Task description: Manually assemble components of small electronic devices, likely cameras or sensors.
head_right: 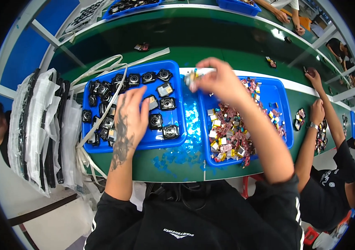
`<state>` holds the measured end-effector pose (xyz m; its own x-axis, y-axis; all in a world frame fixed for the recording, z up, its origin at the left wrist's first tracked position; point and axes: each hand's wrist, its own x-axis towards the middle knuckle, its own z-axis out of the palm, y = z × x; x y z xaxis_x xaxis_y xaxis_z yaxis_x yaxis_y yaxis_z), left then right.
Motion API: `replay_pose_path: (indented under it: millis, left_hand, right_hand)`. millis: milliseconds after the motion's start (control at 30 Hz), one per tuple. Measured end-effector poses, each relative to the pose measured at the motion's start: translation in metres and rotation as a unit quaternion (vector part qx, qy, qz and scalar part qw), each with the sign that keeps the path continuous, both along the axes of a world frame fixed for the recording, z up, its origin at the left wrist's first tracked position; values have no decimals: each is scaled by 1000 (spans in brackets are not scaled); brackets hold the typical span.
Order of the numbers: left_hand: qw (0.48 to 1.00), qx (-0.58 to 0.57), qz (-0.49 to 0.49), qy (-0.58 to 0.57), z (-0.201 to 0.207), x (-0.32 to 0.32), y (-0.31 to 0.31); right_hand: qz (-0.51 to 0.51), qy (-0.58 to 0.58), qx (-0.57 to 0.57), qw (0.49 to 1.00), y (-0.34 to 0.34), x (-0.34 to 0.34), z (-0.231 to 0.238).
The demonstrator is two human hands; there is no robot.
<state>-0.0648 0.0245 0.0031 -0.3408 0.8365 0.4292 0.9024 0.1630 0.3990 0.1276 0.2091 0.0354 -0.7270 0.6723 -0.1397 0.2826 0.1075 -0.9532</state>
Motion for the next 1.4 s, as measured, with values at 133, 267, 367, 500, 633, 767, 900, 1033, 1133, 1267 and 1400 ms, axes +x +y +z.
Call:
replay_pose_path:
  millis: [133,267,367,500,633,767,900,1033,1133,1267,1400]
  left_hand:
    - [995,-84,42,27,-3,-1,7]
    - [995,-94,7,-22,-16,-12,2]
    - [991,-6,5,-131,-15,-10,3]
    - [862,121,-91,-484,-13,-9,4]
    - [712,130,-89,-684,1,-2,2]
    - [683,71,-120,-717,4,1,4]
    - [682,56,-112,-720,4,2,2]
    - [691,61,-109,-712,8,5,2]
    - [688,56,-122,-713,3,7,2]
    - [694,43,-119,-708,3,8,2]
    - [700,34,-112,-704,1,8,2]
  right_hand:
    - [-142,-82,62,985,102,-30,-26]
    - [-162,-238,298,910,126,-40,-50]
    - [-154,-261,371,878,117,-34,-48]
    - [-110,-175,418,885,75,-5,-11]
    - [122,-266,380,877,28,27,9]
    - [125,-253,463,840,15,36,-11]
    - [96,-252,459,847,9,34,-5]
    - [31,-235,460,856,17,42,-1]
    - [80,-181,542,817,27,43,-9]
    - [119,-140,586,789,27,39,-11]
    - [95,-213,586,776,24,36,-19]
